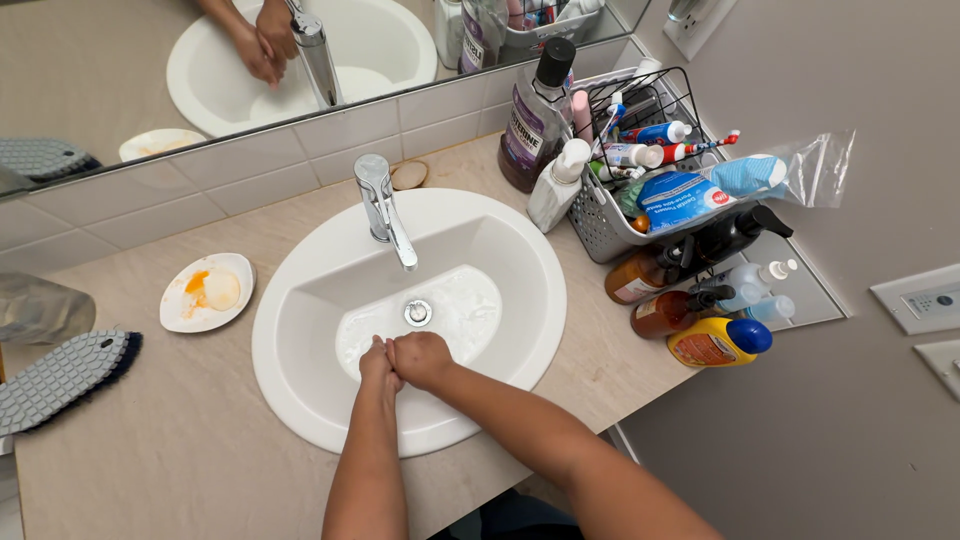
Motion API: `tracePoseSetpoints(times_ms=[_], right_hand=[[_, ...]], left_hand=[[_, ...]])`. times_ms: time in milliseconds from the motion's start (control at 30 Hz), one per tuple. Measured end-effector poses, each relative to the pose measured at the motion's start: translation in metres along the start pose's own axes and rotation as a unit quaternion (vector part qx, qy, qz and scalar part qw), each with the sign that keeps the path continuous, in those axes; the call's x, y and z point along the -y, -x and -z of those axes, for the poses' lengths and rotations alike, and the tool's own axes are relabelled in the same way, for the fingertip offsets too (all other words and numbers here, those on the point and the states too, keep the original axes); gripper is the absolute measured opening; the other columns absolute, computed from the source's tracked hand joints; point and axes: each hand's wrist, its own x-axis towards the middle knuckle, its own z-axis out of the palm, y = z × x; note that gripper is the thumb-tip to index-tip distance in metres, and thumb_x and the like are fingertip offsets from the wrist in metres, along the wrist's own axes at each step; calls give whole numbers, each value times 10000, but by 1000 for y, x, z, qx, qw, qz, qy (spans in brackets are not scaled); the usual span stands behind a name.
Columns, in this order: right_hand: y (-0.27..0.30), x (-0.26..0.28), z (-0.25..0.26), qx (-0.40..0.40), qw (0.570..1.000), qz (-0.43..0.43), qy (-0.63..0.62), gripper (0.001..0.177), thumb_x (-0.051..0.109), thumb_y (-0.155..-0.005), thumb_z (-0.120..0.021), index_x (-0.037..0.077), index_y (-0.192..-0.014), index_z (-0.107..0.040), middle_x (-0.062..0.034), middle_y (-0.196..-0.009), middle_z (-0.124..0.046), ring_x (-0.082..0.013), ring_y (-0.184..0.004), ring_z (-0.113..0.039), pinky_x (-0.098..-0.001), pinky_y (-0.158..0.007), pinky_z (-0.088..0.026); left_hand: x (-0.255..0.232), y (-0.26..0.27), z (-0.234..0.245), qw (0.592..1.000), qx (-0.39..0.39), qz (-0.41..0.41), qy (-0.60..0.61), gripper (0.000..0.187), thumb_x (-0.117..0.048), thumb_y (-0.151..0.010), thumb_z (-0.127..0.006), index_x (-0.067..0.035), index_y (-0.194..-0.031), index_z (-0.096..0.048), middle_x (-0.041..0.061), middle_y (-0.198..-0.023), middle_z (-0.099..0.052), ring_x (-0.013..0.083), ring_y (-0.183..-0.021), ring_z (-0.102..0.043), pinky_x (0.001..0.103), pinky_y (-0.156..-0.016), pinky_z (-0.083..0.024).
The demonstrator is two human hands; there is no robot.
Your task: The person cleans a bathroom sink and countertop using a cloth. They wipe the sink basin, faucet, and surrounding counter, then wash a small plate with the cloth under running water. The person also wipes the mirror and wall area before rinsing the cloth and placing it in the bathtub.
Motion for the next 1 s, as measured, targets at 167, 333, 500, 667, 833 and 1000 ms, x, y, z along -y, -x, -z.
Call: tracePoseSetpoints(times_ms=[167, 333, 500, 667, 833, 1000], right_hand=[[-4, -10, 7, -33, 993, 95, 62, 463, 311, -1039, -425, 106, -710, -679, -91, -715, -709, -294, -662, -681, -432, -619, -548], [-8, -7, 22, -1, 986, 131, 98, 476, 310, -1041, -436, 110, -687, -684, -91, -686, -710, -284, -624, -678, -429, -592, -543], [-7, -9, 34, 33, 983, 143, 110, 503, 302, -1063, -414, 101, -685, -678, -95, -675, -704, -282, -613, -679, -429, -588, -539], [8, -7, 19, -15, 987, 137, 81, 456, 299, -1027, -431, 103, -701, -682, -105, -670, -706, -301, -609, -678, -447, -566, -530], [32, -5, 7, -11, 985, 148, 91, 462, 301, -1031, -432, 113, -687, -676, -108, -673, -700, -299, -615, -679, -444, -576, -528], [35, 9, 16, -63, 980, 173, 78, 421, 275, -1014, -471, 109, -671, -648, -92, -659, -695, -282, -603, -674, -431, -551, -525]], left_hand=[[-3, -8, -5, 999, 28, 34, 11, 179, -277, -1070, -522, -144, -1115, -633, -61, -860, -619, 58, -651, -592, 272, -609, -571], [-8, -6, -6, 996, 54, 68, 30, 182, -310, -1064, -601, -150, -978, -580, -80, -813, -595, 53, -612, -561, 238, -598, -569], [-7, 4, -12, 994, 84, 71, 15, 246, -322, -1065, -548, -134, -907, -559, -46, -786, -593, 100, -618, -570, 289, -611, -582], [2, -6, 5, 996, 55, 24, -62, 265, -338, -1069, -526, -105, -943, -549, -11, -833, -609, 118, -661, -586, 311, -619, -557], [27, -14, 33, 993, 111, 46, -3, 235, -313, -1075, -528, -87, -1037, -581, 15, -904, -633, 139, -730, -607, 319, -671, -576], [3, 6, 29, 992, 107, 33, -59, 246, -313, -1059, -519, -85, -1115, -593, 48, -984, -646, 178, -809, -632, 377, -724, -578]])
